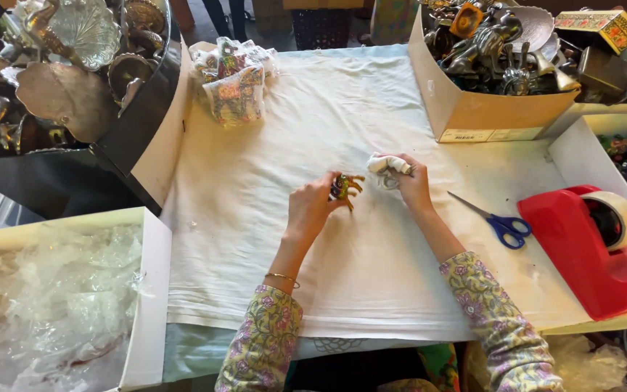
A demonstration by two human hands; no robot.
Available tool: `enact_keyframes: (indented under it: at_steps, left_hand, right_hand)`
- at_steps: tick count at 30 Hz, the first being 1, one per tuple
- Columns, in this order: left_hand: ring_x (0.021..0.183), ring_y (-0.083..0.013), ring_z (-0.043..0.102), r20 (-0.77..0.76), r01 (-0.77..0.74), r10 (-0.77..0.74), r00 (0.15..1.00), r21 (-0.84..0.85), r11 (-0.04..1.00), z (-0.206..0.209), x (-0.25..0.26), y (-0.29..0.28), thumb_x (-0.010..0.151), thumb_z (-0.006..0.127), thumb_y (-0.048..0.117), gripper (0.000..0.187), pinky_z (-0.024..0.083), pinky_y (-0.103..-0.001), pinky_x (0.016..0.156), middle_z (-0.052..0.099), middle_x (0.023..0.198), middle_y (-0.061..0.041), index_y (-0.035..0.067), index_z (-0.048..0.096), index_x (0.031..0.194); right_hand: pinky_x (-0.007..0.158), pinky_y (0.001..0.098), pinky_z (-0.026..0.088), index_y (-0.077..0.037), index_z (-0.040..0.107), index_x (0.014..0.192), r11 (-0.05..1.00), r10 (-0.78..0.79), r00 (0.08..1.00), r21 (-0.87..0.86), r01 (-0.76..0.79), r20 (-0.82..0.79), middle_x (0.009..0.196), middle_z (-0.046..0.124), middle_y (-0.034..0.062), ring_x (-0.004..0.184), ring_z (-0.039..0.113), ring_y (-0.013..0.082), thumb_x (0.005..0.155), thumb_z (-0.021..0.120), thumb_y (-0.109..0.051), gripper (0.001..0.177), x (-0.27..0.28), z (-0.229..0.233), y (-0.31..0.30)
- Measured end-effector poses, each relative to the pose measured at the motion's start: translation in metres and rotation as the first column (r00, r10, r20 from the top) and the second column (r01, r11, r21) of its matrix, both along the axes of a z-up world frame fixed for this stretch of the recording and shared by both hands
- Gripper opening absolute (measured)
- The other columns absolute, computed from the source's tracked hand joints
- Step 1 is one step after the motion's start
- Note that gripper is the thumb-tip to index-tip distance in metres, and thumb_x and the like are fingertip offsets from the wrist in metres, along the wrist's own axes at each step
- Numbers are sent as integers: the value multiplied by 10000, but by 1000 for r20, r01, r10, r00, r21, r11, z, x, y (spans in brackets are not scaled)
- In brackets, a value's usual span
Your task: Inspecting decorative figurines and carefully wrapping them in protective tissue paper and bubble wrap at a fulfillment station.
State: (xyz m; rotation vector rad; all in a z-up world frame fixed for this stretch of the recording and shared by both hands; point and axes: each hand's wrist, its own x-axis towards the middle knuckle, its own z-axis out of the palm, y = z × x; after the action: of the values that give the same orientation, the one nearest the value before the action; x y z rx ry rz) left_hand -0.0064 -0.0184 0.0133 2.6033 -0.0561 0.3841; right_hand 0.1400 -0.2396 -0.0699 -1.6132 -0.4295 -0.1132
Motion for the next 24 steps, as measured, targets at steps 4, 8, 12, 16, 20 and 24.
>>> enact_keyframes:
  at_steps: [4, 8, 12, 16, 20, 24]
  left_hand:
    - [892, -271, 723, 159, -20, 35, 987, -97, 995, 4, 2, -4, 797, 845, 264, 536, 548, -411, 709, 742, 1013, -50, 161, 655, 1287]
    - [896, -245, 726, 301, 13, 69, 951, -262, 965, 2, 2, -3, 760, 850, 187, 539, 563, -389, 722, 753, 1021, -50, 146, 666, 1266]
    - [917, -233, 745, 298, 112, 3, 955, -368, 923, -18, 10, -8, 789, 835, 149, 440, 583, -367, 771, 770, 1031, -75, 112, 711, 1210]
    - [895, -224, 762, 211, 111, -30, 977, -383, 917, -21, 9, -6, 843, 808, 136, 305, 591, -350, 771, 782, 1002, -81, 82, 737, 1135]
    - [852, -206, 779, 134, 70, -21, 991, -376, 924, -17, 9, -7, 873, 799, 145, 264, 599, -327, 744, 792, 981, -88, 72, 749, 1122]
    - [852, -166, 787, 136, 90, -32, 990, -449, 889, -18, 10, -9, 862, 799, 162, 379, 612, -299, 734, 794, 996, -97, 99, 726, 1228]
  right_hand:
    - [767, 300, 572, -92, 724, 1193, 966, 96, 953, 257, -20, -286, 1079, 729, 27, 939, 674, 129, 989, 669, -85, 212, -12, 14, 5]
    - [782, 298, 618, -120, 670, 1229, 829, 216, 865, 553, 83, -453, 1089, 751, 23, 951, 725, 140, 963, 530, -435, 436, -38, 51, 13]
    - [767, 331, 567, -161, 647, 1407, 966, 57, 964, 259, 12, -258, 1132, 681, 136, 933, 665, 276, 1061, 564, -374, 415, -41, 31, 15]
    - [771, 350, 550, -143, 660, 1421, 962, 121, 974, -263, -67, 193, 1264, 636, 184, 1005, 635, 352, 1054, 642, -210, 373, -75, 77, 23]
    - [853, 348, 590, -90, 695, 1239, 900, 327, 867, -403, -165, 376, 1382, 663, 97, 1086, 714, 268, 909, 690, -28, 336, -71, 89, 14]
    - [857, 350, 599, -66, 707, 1128, 899, 284, 892, -422, -120, 353, 1318, 713, 77, 1052, 742, 261, 843, 696, 60, 311, -59, 80, 7]
